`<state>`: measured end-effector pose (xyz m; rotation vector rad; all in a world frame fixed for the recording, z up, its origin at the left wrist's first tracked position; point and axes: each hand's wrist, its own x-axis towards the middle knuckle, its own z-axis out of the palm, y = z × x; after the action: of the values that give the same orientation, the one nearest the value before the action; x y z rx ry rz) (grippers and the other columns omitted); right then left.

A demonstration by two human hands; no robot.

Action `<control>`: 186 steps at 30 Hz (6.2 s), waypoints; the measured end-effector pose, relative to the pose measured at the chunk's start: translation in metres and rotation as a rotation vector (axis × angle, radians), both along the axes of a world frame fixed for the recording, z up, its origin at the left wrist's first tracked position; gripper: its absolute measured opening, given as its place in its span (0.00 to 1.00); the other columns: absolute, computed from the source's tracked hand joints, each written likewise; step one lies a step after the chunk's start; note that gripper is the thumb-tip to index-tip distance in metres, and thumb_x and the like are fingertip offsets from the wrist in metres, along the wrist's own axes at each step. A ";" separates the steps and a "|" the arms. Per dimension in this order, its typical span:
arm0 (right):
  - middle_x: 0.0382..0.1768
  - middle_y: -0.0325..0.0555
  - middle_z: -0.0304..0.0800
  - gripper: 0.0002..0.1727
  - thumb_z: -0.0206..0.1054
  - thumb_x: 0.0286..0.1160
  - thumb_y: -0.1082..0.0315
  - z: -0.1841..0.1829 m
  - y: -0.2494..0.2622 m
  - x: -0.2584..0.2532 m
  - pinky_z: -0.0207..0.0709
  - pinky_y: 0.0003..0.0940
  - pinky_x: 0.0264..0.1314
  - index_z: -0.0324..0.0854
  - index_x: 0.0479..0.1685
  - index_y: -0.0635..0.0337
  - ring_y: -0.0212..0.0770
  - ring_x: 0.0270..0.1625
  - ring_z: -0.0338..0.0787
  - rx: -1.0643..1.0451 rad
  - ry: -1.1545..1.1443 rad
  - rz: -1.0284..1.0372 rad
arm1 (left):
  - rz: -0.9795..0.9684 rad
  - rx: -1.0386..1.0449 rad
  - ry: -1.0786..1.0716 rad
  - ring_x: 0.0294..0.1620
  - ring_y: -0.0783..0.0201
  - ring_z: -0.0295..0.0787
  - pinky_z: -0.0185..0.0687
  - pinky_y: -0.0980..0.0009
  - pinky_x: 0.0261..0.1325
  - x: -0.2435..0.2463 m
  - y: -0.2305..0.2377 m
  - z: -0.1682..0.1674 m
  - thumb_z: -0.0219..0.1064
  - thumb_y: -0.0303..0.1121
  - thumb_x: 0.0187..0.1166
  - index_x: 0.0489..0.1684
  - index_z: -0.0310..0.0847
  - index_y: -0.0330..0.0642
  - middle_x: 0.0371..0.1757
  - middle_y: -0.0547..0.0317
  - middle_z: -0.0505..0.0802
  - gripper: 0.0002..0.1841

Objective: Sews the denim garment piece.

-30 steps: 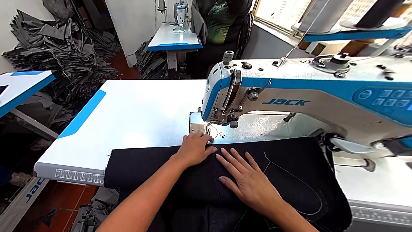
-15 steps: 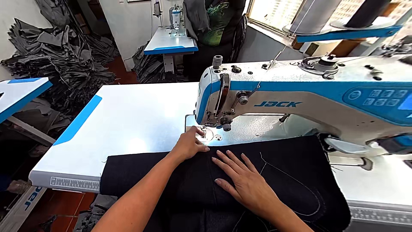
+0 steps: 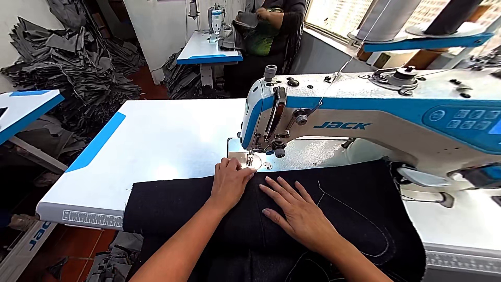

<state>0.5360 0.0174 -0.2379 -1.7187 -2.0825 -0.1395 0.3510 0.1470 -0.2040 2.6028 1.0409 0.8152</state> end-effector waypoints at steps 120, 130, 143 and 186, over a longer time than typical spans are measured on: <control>0.67 0.63 0.88 0.31 0.51 0.91 0.47 0.029 0.132 0.043 0.48 0.62 0.91 0.86 0.63 0.66 0.61 0.82 0.77 -0.184 0.032 -0.117 | -0.138 -0.127 0.346 0.97 0.50 0.48 0.27 0.28 0.90 0.003 0.096 0.009 0.44 0.48 0.95 0.89 0.68 0.52 0.93 0.59 0.67 0.27; 0.66 0.79 0.81 0.22 0.67 0.83 0.67 0.075 0.150 0.035 0.64 0.65 0.78 0.80 0.62 0.82 0.71 0.75 0.78 -0.660 0.035 -0.333 | -0.115 -0.007 0.256 0.90 0.43 0.64 0.44 0.31 0.88 0.018 0.134 0.011 0.53 0.39 0.92 0.81 0.76 0.41 0.84 0.45 0.79 0.24; 0.86 0.55 0.71 0.45 0.32 0.89 0.34 0.018 0.081 0.032 0.37 0.72 0.92 0.71 0.85 0.60 0.59 0.93 0.58 -0.195 -0.088 -0.082 | -0.231 0.007 0.384 0.97 0.45 0.44 0.29 0.26 0.89 -0.034 0.023 -0.001 0.43 0.72 0.83 0.95 0.53 0.39 0.95 0.49 0.61 0.49; 0.64 0.74 0.83 0.28 0.52 0.93 0.53 0.039 -0.059 -0.089 0.74 0.69 0.68 0.77 0.67 0.74 0.72 0.70 0.83 -1.191 -0.060 0.241 | -0.375 0.643 0.252 0.72 0.58 0.84 0.75 0.50 0.68 -0.069 -0.122 -0.030 0.63 0.30 0.80 0.65 0.81 0.60 0.72 0.63 0.88 0.17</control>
<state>0.4467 -0.0417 -0.1989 -1.9454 -2.5787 1.3804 0.2815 0.0247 -0.2341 3.3600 0.3252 0.8405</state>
